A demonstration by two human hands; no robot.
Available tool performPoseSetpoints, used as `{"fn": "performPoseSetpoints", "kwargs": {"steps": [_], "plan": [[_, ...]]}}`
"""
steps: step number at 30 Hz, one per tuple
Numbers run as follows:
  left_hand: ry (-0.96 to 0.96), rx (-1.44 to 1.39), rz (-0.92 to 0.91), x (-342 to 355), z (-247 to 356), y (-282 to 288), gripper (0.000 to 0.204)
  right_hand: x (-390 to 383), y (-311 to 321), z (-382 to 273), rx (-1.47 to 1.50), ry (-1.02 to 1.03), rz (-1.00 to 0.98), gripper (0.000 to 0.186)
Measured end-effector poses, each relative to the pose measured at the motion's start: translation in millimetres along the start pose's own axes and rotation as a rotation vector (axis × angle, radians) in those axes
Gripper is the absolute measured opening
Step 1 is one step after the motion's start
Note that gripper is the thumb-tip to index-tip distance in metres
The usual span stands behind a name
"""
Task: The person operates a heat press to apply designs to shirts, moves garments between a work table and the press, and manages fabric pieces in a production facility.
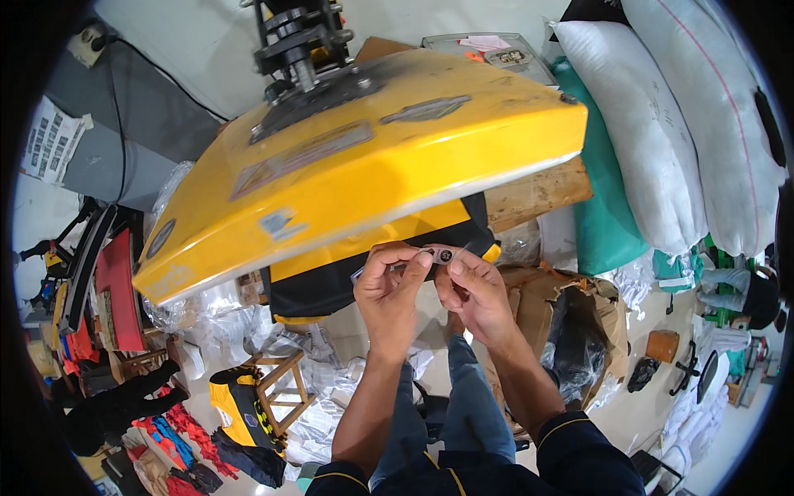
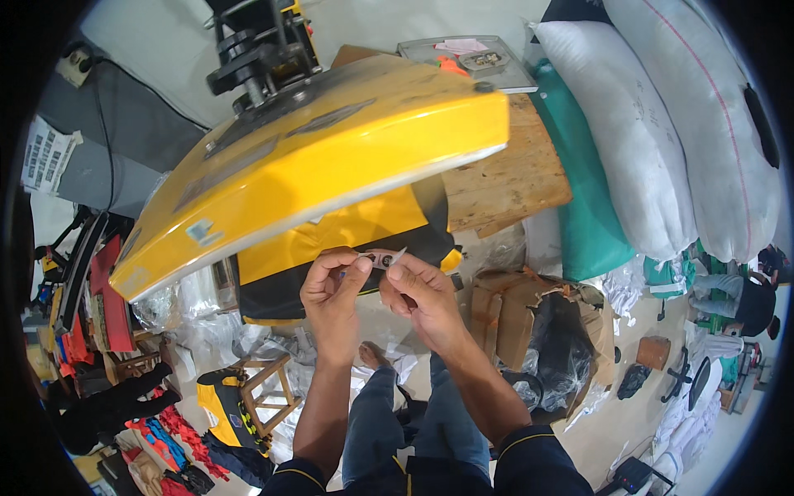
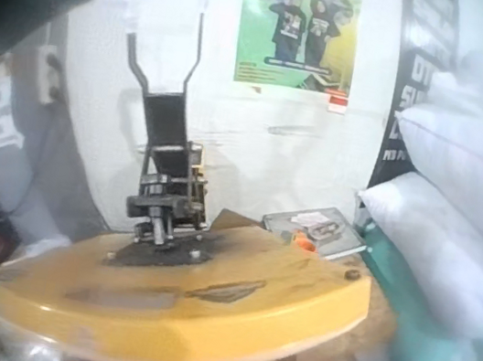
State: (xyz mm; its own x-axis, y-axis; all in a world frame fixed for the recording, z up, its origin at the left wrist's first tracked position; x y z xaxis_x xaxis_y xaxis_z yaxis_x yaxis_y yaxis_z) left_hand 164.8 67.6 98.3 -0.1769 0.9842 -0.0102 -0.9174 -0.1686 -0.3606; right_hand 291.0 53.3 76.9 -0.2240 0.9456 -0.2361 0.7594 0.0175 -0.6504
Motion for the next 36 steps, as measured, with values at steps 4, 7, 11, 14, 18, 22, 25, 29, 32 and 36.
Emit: {"fn": "performPoseSetpoints", "kwargs": {"steps": [4, 7, 11, 14, 18, 22, 25, 29, 32, 36], "plan": [[0.091, -0.030, 0.005, 0, 8, 39, 0.012, -2, -3, 1, -0.090, 0.101, 0.111, 0.047], [0.078, 0.003, -0.043, 9, 21, 47, 0.012, 5, -11, -19, -0.430, 0.205, 0.105, 0.038], [-0.043, 0.408, -0.196, 24, 23, 51, 0.029, 24, -31, -11, -0.671, 0.203, 0.033, 0.027], [0.050, 0.458, -0.243, 34, 12, 53, 0.032, 44, -35, 0, -0.724, 0.128, 0.011, 0.025], [0.033, 0.507, -0.232, 52, 3, 69, 0.023, 70, -31, 12, -0.704, 0.027, 0.009, 0.016], [-0.110, 0.652, -0.089, 67, 13, 89, 0.019, 96, -43, 5, -0.708, 0.070, 0.030, 0.017], [-0.276, 0.926, 0.014, 67, 25, 98, 0.019, 122, -27, -9, -1.030, 0.242, 0.116, 0.021], [-0.481, 1.250, -0.065, 63, 29, 82, 0.023, 146, -10, -23, -1.341, 0.542, 0.206, 0.022], [-0.324, 1.375, -0.148, 66, 6, 82, 0.029, 149, -3, -24, -1.429, 0.631, 0.234, 0.023], [-0.517, 1.469, -0.101, 62, 9, 76, 0.034, 147, -1, -23, -1.495, 0.707, 0.258, 0.024]]}}
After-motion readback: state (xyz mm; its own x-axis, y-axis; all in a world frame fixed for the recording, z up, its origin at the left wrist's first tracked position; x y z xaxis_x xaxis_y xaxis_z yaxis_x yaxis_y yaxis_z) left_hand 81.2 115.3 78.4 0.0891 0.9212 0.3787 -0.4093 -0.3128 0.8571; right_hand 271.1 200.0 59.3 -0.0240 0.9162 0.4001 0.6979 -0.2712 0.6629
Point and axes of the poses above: each hand's wrist, its own x-axis towards the middle knuckle, its own y-axis out of the back of the hand, z = x × y, the point moved 10 cm from there along x, towards the middle knuckle, and after that the axes turned 1 degree about x, right-handed, at the moved point
